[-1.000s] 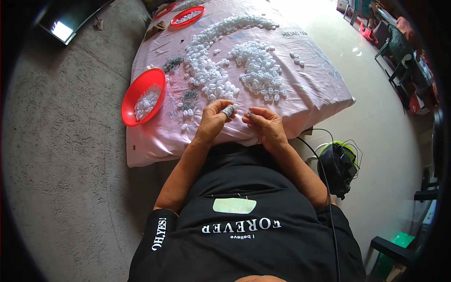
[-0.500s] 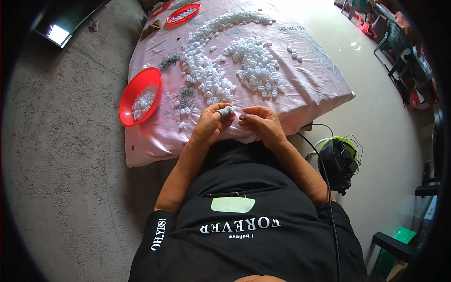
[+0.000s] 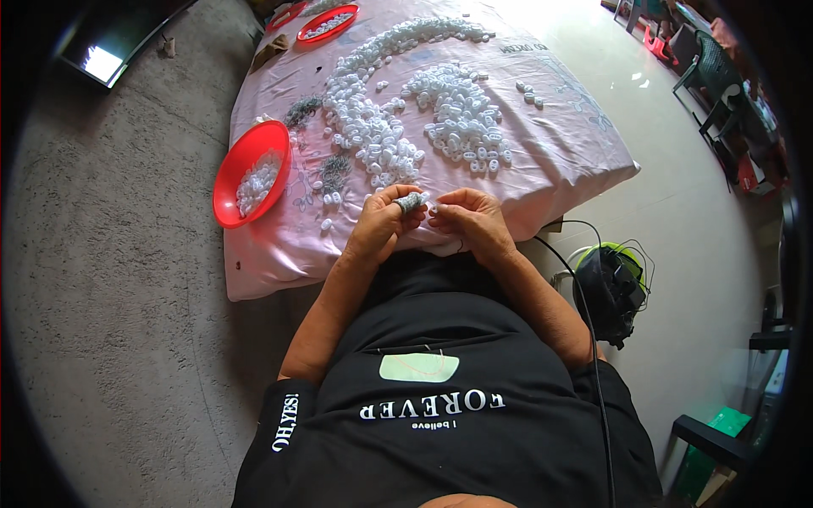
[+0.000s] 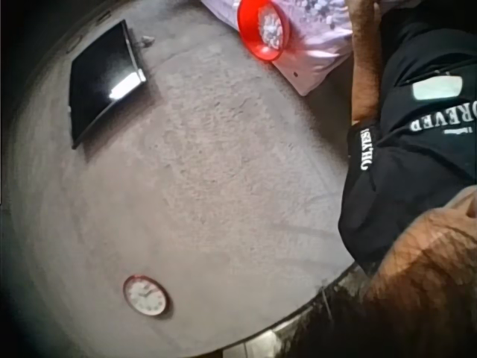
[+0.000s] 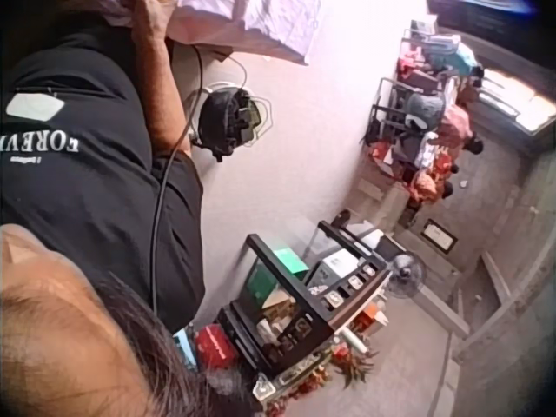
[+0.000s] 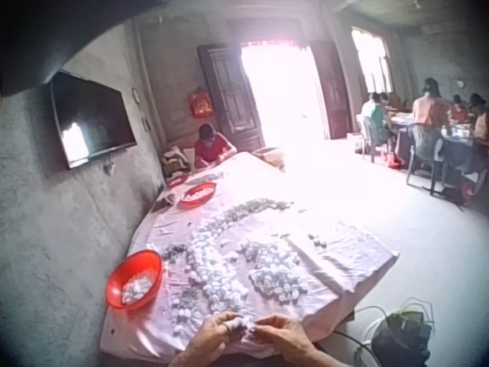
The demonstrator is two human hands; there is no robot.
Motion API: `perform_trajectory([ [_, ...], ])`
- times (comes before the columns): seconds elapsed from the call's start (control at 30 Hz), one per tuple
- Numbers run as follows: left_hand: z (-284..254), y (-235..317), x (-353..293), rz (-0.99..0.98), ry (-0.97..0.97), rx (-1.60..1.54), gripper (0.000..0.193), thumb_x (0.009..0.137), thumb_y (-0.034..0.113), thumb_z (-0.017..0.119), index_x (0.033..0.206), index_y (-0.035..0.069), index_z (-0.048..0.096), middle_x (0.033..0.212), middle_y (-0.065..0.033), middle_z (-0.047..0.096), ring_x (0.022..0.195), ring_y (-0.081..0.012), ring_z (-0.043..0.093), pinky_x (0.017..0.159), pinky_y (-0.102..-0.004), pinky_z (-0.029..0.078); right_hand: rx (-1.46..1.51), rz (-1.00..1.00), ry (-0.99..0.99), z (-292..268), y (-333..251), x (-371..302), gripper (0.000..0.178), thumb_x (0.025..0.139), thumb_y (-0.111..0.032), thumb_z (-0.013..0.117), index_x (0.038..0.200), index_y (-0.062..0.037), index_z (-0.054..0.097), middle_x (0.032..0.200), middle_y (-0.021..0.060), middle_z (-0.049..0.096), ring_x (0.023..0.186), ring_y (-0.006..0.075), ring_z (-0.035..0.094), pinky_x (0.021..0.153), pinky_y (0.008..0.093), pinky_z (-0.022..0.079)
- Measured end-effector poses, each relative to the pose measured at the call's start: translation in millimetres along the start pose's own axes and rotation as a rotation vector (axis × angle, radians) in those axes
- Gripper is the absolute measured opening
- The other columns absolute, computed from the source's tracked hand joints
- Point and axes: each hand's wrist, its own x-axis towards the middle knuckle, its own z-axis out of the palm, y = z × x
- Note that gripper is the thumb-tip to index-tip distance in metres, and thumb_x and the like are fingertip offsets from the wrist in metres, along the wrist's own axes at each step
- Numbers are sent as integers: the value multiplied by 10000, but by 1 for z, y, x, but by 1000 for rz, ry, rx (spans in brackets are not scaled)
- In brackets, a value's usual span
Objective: The person assembles small white plastic pieces by attaching and threading them together by hand.
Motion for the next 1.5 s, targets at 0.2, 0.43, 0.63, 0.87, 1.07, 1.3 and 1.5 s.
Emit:
perform_trajectory([
  [0.2, 0, 0, 1, 9, -22, 17, 179, 902, 19, 496, 1063, 7, 572, 885, -84, 646, 747, -141, 637, 711, -267, 541, -21, -9, -1, 1, -2, -1, 142, 866, -79, 628, 971, 16, 616, 861, 117, 676, 750, 164, 682, 650, 234, 555],
  [0.43, 0, -2, 0, 17, -18, 46, 172, 899, 19, 499, 1056, 4, 568, 889, -75, 639, 756, -133, 633, 714, -258, 539, -26, -11, 0, 1, -1, 0, 131, 862, -75, 629, 960, 12, 624, 851, 106, 675, 743, 157, 680, 647, 228, 552],
  [0.63, 4, 0, -2, 25, 6, 98, 180, 894, 14, 485, 1050, 9, 574, 891, -66, 638, 747, -124, 627, 709, -247, 531, -23, -10, -3, 1, -1, -1, 132, 858, -79, 636, 954, 12, 624, 844, 107, 676, 738, 155, 680, 643, 226, 551],
  [0.87, 6, 2, -3, 66, 2, 164, 187, 883, 8, 489, 1044, 11, 585, 899, -54, 632, 756, -105, 615, 713, -229, 518, -38, -11, 2, 2, -2, -1, 128, 856, -79, 639, 946, 11, 626, 840, 111, 676, 733, 154, 677, 642, 226, 551],
  [1.07, 11, 4, -5, 120, 20, 303, 188, 887, 8, 496, 1052, 0, 587, 904, -49, 625, 761, -95, 602, 720, -221, 508, -17, -16, -14, 2, -2, -1, 139, 851, -84, 646, 949, 12, 627, 838, 112, 675, 734, 156, 677, 644, 228, 551],
  [1.3, 15, 5, -7, 147, 20, 347, 183, 894, 12, 507, 1057, -10, 588, 927, -50, 623, 786, -91, 596, 730, -226, 506, 16, -12, -22, 2, -2, -1, 153, 849, -71, 647, 964, 26, 619, 861, 119, 672, 742, 160, 678, 651, 233, 555],
  [1.5, 17, 6, -8, 156, 15, 348, 189, 895, 12, 507, 1064, -15, 588, 940, -60, 626, 804, -101, 603, 749, -228, 506, 22, -7, -21, 1, -3, -2, 156, 844, -63, 652, 967, 26, 615, 864, 122, 671, 744, 160, 678, 656, 238, 558],
])
